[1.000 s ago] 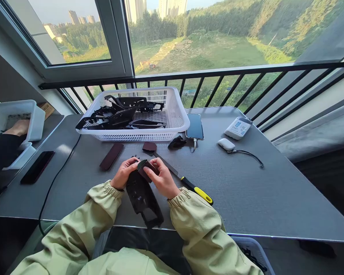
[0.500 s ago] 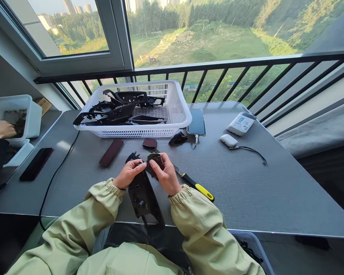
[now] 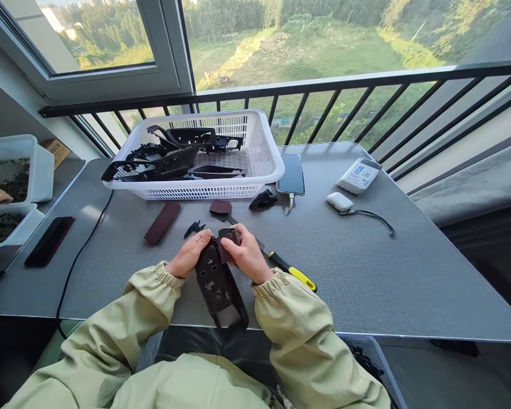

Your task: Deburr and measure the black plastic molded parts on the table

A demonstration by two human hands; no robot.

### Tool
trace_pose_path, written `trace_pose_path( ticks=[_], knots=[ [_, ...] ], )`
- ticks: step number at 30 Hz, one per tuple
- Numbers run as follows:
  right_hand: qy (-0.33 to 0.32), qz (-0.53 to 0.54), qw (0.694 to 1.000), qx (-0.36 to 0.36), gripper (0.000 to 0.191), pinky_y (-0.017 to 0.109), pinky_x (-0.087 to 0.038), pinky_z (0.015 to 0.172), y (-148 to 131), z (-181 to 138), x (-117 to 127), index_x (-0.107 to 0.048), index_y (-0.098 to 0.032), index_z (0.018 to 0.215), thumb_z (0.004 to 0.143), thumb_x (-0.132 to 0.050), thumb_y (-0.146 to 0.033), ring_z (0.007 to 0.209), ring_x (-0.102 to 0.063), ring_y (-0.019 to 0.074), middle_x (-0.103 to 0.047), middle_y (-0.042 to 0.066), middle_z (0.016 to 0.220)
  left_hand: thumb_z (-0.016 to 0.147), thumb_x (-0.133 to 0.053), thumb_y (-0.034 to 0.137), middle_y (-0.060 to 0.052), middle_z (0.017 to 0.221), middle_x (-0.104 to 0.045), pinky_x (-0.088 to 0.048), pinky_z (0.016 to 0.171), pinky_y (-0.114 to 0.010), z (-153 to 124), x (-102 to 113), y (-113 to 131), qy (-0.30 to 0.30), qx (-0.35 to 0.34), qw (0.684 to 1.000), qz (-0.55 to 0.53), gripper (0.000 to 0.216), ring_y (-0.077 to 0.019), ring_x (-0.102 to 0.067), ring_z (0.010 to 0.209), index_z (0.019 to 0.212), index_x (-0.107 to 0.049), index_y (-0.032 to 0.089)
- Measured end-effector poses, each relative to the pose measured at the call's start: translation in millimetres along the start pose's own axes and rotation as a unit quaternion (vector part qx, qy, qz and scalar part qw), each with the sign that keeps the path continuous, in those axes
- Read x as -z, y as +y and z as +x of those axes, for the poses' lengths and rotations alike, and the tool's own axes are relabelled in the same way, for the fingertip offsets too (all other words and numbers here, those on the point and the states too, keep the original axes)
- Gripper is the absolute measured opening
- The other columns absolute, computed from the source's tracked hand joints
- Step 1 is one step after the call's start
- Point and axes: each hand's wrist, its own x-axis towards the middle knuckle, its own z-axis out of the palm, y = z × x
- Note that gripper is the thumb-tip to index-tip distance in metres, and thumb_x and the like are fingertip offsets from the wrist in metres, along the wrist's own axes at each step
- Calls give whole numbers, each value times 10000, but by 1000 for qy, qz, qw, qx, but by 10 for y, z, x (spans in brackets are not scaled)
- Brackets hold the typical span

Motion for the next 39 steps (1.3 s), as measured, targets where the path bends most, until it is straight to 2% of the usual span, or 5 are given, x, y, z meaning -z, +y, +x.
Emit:
trace_pose_path(
  ticks=[4,9,17,26,39],
  knots=[
    [21,13,1000,-2,270,182,-266,323,14,20,5,-484,-211,792,642,-647,-366,374,-381,61,-480,-97,519,594,-777,570,59,612,-607,-382,495,-189,13,33,-9,-25,14,999,-32,544,-83,-523,507,928,-572,194],
    [46,12,999,4,326,188,-292,324,3,19,13,-481,-218,872,640,-648,-374,374,-409,70,-507,-98,535,599,-782,555,36,603,-601,-378,496,-175,19,47,1,-33,11,999,-43,481,-66,-516,521,771,-604,142],
    [36,21,999,-22,315,199,-320,298,29,25,5,-454,-228,812,636,-652,-398,332,-420,95,-496,-104,435,591,-807,512,31,612,-629,-428,515,-196,-5,-2,-5,-39,2,997,-63,469,-86,-558,521,760,-551,157],
    [114,23,993,-13,381,192,-295,305,7,40,-1,-460,-223,832,594,-684,-419,366,-422,81,-489,-104,521,590,-806,518,67,587,-547,-358,471,-179,-24,-21,21,-56,13,998,-38,483,-56,-488,488,799,-545,169],
    [168,-119,977,57,307,228,-393,366,36,14,-28,-482,-220,841,653,-631,-411,446,-458,112,-488,-63,577,570,-808,533,71,570,-573,-374,484,-174,3,-14,-45,-36,-6,999,-24,500,-50,-486,490,770,-532,167]
  ],
)
